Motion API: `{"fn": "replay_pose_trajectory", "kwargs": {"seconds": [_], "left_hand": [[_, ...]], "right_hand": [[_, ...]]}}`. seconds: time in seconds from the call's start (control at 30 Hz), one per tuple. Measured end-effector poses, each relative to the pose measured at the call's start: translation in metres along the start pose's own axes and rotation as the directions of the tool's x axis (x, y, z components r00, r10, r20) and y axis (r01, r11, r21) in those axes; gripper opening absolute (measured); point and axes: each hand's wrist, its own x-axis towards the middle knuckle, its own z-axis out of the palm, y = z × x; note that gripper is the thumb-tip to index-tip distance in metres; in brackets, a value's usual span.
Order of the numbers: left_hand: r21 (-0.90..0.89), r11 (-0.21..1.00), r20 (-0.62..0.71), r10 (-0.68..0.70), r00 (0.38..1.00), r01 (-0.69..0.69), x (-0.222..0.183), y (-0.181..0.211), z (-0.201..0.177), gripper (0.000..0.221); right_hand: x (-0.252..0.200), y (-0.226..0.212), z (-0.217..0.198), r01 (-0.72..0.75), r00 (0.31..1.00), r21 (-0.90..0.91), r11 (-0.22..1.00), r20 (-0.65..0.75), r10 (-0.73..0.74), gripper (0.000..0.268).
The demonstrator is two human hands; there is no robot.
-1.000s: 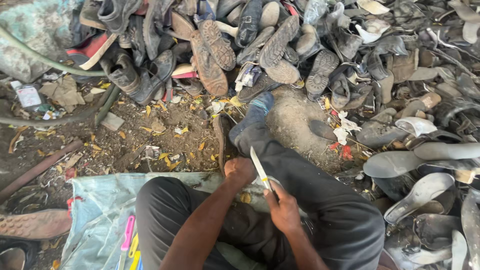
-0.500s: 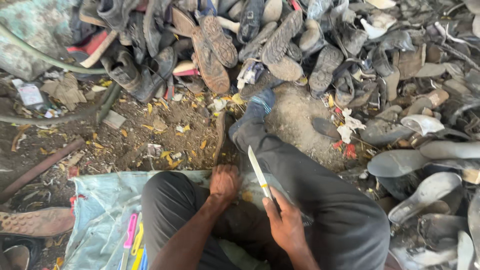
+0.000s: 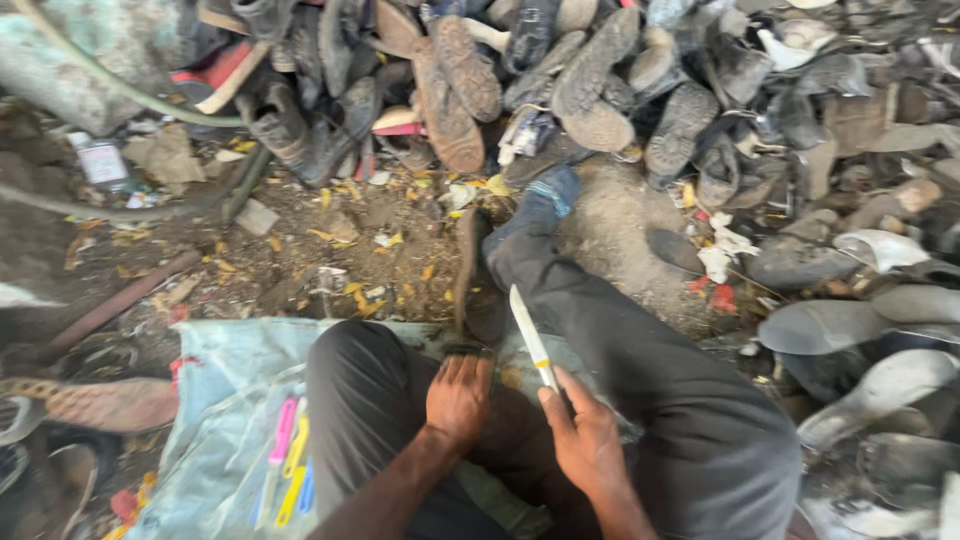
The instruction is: The person repairs a shoe by using a small blade to trim material from the interior and exterior of the footwear, handling multiple old shoes from a large pile on the floor.
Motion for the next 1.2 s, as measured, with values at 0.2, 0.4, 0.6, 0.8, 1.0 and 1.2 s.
{"fn": "replay_pose_trajectory", "kwargs": {"seconds": [0.2, 0.4, 0.6, 0.8, 1.0, 1.2], "left_hand": [[-0.419, 0.68, 0.043, -0.646, 0.762, 0.601, 0.014, 0.026, -0.075, 0.027], [-0.843, 0.337, 0.041, -0.738, 0.674, 0.42, -0.003, 0.021, -0.143, 0.027], [-0.792, 0.437, 0.084, -0.614, 0.785, 0.426, 0.003, -0.004, -0.098, 0.015], [-0.176, 0.984, -0.211, -0.032, 0.977, -0.005, 0.036, 0.031, -0.037, 0.005], [-0.44, 0.781, -0.174, -0.558, 0.812, 0.443, 0.084, -0.004, -0.044, 0.009], [-0.761, 0.535, -0.196, -0.729, 0.656, 0.368, 0.072, -0.094, -0.105, 0.014]], "right_hand": [[-0.001, 0.013, 0.004, 0.01, 1.0, -0.031, 0.999, -0.022, -0.011, 0.044], [0.003, 0.037, 0.016, 0.094, 0.994, -0.02, 0.995, -0.054, -0.095, 0.043], [0.011, 0.054, 0.029, 0.03, 0.999, -0.016, 0.999, -0.033, -0.031, 0.042], [0.02, 0.08, 0.015, -0.108, 0.991, 0.048, 0.993, -0.072, 0.111, 0.042], [0.032, 0.093, 0.016, -0.069, 0.991, 0.031, 0.997, -0.109, 0.072, 0.043], [0.043, 0.098, 0.023, 0.03, 0.997, -0.041, 0.999, -0.065, -0.032, 0.048]]}}
